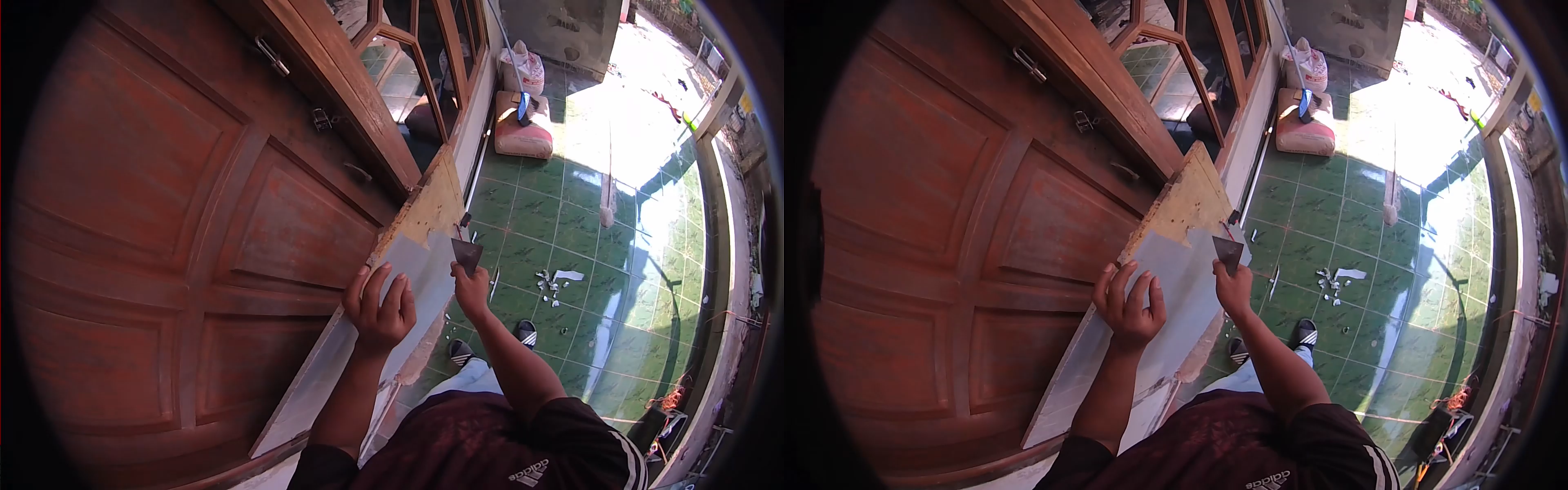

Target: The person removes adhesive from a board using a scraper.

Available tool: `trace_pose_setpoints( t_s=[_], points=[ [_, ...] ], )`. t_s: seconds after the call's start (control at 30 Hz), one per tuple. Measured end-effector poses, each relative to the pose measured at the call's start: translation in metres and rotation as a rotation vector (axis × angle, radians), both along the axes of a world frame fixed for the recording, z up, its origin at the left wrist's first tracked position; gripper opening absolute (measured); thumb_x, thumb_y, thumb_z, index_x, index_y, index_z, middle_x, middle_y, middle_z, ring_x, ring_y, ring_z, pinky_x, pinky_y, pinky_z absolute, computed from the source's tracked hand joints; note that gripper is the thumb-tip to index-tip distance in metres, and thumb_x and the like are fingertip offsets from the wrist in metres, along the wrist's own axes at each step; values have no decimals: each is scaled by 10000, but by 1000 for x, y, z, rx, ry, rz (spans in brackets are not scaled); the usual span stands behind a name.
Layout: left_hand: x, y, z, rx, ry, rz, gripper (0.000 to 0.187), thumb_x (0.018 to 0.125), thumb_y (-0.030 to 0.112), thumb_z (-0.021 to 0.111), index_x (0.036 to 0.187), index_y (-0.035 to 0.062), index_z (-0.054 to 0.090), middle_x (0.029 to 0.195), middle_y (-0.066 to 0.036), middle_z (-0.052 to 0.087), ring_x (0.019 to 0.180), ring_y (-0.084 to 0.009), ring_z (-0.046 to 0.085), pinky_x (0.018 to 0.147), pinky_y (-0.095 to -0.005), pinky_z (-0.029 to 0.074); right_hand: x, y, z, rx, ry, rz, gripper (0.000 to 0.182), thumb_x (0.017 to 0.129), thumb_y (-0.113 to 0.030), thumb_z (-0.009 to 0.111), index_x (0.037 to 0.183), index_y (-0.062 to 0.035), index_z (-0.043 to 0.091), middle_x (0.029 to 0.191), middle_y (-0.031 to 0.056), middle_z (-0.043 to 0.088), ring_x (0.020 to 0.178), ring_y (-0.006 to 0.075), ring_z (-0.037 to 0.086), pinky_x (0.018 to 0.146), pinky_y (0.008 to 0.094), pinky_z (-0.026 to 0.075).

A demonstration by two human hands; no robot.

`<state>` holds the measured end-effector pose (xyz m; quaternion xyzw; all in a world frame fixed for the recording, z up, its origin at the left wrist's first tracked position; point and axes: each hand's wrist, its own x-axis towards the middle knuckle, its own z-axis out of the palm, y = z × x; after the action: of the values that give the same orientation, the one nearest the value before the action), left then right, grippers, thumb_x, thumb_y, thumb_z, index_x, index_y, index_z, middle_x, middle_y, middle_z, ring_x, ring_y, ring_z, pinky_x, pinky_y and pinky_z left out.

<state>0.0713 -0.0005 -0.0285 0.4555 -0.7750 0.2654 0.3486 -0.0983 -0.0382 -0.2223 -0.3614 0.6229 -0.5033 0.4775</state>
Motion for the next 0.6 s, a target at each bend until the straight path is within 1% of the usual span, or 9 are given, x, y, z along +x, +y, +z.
trace_pose_setpoints(
  t_s=[0.1, 0.2, 0.3, 0.4, 0.5, 0.6],
  points=[
    [-5, 0, -43, 355, 135, -235, 237, 967, 84, 773, 1201, 57, 744, 1255, -132, 719, 1176, -333, 687, 959, -422, 558, -14, 12, 27, -5, -325, 196, 217, 1033, -181, 729, 1073, 24, 787, 914, 87, 789, 849, 154, 734, 721, 320, 529],
    [-28, 11, -70, 756, 621, -110, 259, 982, 78, 768, 1234, 26, 741, 1200, -138, 729, 1076, -298, 727, 885, -381, 585, -23, 29, 60, -9, -606, 224, 235, 1048, -138, 735, 1207, 34, 748, 1025, 63, 788, 898, 140, 732, 754, 297, 534],
    [-33, 15, -73, 944, 832, -134, 319, 988, 132, 798, 1280, 16, 743, 1188, -144, 736, 983, -253, 747, 850, -360, 589, -37, 40, 74, 58, -585, 272, 273, 1038, -80, 731, 1279, 48, 709, 1063, 69, 780, 921, 148, 733, 793, 297, 540],
    [-42, 16, -77, 993, 909, -173, 299, 999, 163, 813, 1252, 9, 771, 1125, -128, 760, 908, -211, 757, 793, -329, 589, -42, 48, 84, 32, -506, 281, 259, 1044, -86, 726, 1266, 47, 717, 1044, 70, 780, 951, 151, 737, 804, 296, 537],
    [-44, 20, -85, 984, 900, -213, 231, 1018, 147, 797, 1190, -8, 791, 1041, -126, 782, 876, -201, 763, 777, -315, 592, -46, 49, 81, 61, -540, 291, 257, 1042, -85, 721, 1263, 45, 719, 1029, 67, 773, 939, 137, 719, 798, 295, 535],
    [-46, 25, -94, 953, 975, -181, 180, 1021, 105, 782, 1158, -10, 798, 1017, -125, 801, 878, -187, 772, 789, -316, 593, -48, 51, 76, 38, -615, 287, 266, 1032, -94, 725, 1266, 33, 722, 1010, 51, 763, 880, 111, 674, 779, 290, 524]
  ],
)
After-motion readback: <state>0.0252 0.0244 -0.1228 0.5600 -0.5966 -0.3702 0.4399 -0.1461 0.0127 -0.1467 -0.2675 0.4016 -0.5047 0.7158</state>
